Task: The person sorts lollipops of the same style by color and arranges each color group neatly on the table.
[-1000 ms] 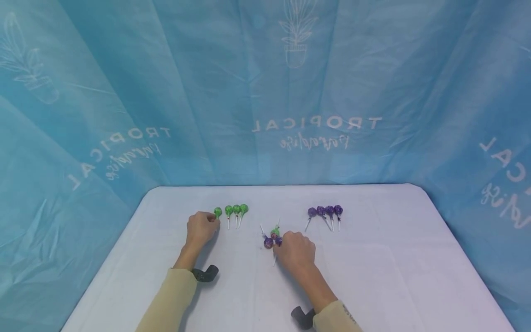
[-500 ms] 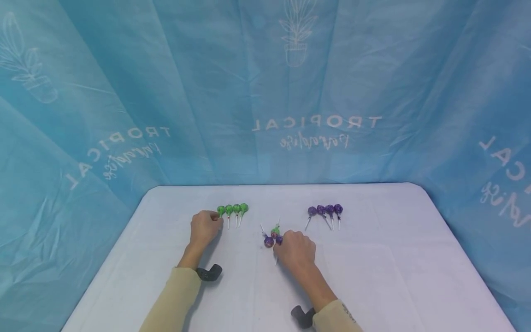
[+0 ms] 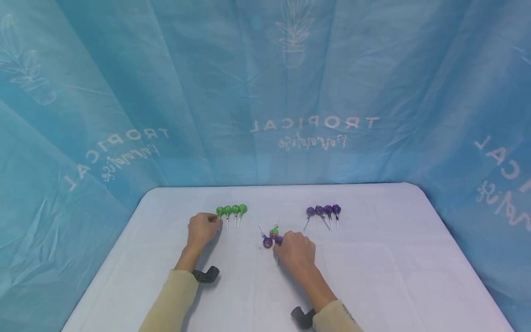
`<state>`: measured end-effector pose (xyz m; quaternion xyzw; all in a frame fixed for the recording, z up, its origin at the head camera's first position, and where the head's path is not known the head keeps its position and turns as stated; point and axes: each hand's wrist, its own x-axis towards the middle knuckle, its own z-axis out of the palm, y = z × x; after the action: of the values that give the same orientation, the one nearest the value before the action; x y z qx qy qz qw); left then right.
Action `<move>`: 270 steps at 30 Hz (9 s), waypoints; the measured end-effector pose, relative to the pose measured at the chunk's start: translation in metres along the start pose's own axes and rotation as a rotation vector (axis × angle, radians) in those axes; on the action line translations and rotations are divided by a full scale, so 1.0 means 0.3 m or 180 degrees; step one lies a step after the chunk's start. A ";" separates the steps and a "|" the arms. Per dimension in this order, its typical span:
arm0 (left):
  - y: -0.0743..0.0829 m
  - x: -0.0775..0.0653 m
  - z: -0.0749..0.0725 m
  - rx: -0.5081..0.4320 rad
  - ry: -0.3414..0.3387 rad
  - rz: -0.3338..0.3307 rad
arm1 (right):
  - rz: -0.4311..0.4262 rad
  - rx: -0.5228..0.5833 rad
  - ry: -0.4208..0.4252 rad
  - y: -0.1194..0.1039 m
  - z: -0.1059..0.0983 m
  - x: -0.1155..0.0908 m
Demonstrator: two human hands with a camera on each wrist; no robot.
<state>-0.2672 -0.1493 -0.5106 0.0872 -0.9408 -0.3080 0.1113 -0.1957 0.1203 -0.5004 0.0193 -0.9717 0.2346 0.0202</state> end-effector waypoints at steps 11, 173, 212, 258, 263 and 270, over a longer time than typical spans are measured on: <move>0.002 -0.018 -0.024 -0.0107 0.0024 0.0081 | -0.0064 0.0059 0.0046 0.016 -0.048 -0.008; 0.192 -0.031 0.024 0.0134 -0.0638 0.1917 | 0.0907 -0.0248 0.0504 0.512 -0.274 0.187; -0.040 0.022 -0.104 0.0192 -0.0041 0.0413 | -0.1661 -0.0267 0.0199 0.279 -0.091 0.144; -0.038 0.038 -0.039 0.0014 0.0272 -0.0085 | -0.2419 -0.0738 -0.0207 0.082 0.013 0.166; -0.043 0.042 -0.033 -0.0023 0.0267 -0.0080 | -0.2581 -0.0747 -0.0158 0.079 0.014 0.163; -0.042 0.043 -0.029 -0.0021 0.0260 -0.0094 | -0.2659 -0.0809 -0.0074 0.082 0.016 0.157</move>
<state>-0.2761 -0.1672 -0.5094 0.1132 -0.9331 -0.3089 0.1452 -0.2439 0.1387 -0.5135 0.4107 -0.9018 0.0845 0.1047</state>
